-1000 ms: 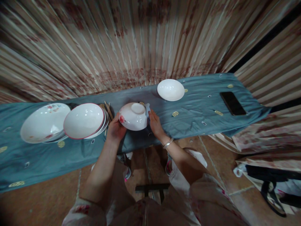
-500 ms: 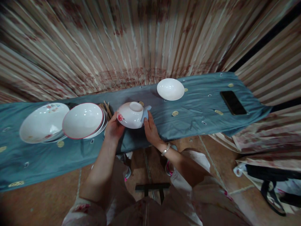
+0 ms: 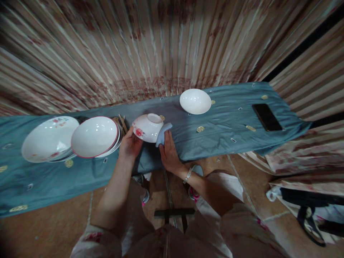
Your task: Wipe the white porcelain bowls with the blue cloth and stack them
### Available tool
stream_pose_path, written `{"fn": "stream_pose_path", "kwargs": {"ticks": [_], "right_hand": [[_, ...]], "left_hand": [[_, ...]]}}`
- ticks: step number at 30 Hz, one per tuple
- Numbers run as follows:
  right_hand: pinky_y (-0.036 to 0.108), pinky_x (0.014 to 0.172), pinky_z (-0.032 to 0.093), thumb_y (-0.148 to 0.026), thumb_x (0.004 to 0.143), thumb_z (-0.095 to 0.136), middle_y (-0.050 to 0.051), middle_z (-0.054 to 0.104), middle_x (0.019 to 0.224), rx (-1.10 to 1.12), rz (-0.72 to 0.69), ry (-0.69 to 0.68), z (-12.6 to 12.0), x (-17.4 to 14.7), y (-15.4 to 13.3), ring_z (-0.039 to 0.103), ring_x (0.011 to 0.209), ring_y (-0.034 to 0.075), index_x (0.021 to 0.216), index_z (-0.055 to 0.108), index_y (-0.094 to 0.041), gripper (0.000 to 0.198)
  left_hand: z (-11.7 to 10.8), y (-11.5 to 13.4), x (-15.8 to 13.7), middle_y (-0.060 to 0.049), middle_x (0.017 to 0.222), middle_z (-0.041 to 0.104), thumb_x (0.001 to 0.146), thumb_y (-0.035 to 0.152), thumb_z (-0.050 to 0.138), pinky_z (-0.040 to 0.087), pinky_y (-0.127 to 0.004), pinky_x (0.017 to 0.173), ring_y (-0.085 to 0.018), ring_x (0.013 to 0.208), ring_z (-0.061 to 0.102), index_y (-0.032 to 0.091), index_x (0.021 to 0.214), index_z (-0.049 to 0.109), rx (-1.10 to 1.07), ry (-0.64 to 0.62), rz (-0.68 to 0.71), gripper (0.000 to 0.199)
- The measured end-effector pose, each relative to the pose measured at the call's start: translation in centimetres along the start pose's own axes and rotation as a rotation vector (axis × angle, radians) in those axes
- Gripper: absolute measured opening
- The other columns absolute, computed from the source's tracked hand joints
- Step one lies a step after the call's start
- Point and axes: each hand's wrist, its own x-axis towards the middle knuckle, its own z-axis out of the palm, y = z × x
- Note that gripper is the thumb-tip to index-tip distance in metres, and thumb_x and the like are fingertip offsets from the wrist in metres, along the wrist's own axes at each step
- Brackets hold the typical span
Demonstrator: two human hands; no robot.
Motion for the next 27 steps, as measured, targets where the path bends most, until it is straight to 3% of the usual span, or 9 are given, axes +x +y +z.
{"fn": "stream_pose_path", "kwargs": {"ticks": [4,8,14,21,27], "right_hand": [[0.054,0.127,0.022,-0.028,0.102,0.033,0.020,0.019,0.168,-0.076,-0.075,-0.039,-0.1,-0.2,-0.5,0.013,0.158,0.027,0.160,0.016,-0.010,0.063],[0.056,0.125,0.026,-0.025,0.102,0.035,0.020,0.020,0.167,-0.159,-0.167,-0.042,0.0,-0.3,-0.4,0.015,0.157,0.029,0.161,0.016,-0.013,0.063],[0.058,0.124,0.028,-0.015,0.099,0.037,0.023,0.032,0.162,-0.325,-0.303,-0.057,-0.1,0.2,-0.3,0.015,0.157,0.029,0.154,0.034,-0.009,0.055],[0.055,0.124,0.029,-0.012,0.100,0.038,0.014,0.039,0.162,-0.472,-0.420,-0.097,-1.2,1.2,-1.6,0.017,0.157,0.027,0.151,0.043,-0.019,0.052],[0.052,0.126,0.025,-0.016,0.101,0.040,0.009,0.041,0.161,-0.485,-0.440,-0.102,-1.7,2.0,-2.4,0.022,0.156,0.025,0.152,0.042,-0.024,0.052]], "left_hand": [[-0.7,-0.4,0.5,-0.012,0.109,0.078,0.099,0.015,0.049,0.051,-0.028,0.105,-0.017,0.109,0.072,0.013,0.126,0.066,0.013,-0.091,0.019,0.032],[-0.3,-0.4,0.1,-0.012,0.109,0.078,0.101,0.014,0.041,0.049,-0.027,0.107,-0.016,0.111,0.071,0.011,0.121,0.068,-0.011,-0.081,0.015,0.033],[-0.2,-0.3,-0.1,-0.011,0.105,0.078,0.102,0.014,0.039,0.052,-0.023,0.100,-0.013,0.102,0.073,0.010,0.119,0.067,-0.005,-0.090,0.009,0.033],[-0.7,-1.2,0.0,-0.006,0.098,0.078,0.099,0.016,0.047,0.054,-0.025,0.093,-0.013,0.087,0.073,0.016,0.114,0.068,0.062,-0.221,0.070,0.026],[-0.7,-1.8,-0.4,-0.002,0.089,0.076,0.095,0.020,0.058,0.053,-0.022,0.087,-0.012,0.083,0.072,0.018,0.091,0.071,0.099,-0.260,0.136,0.014]]}}
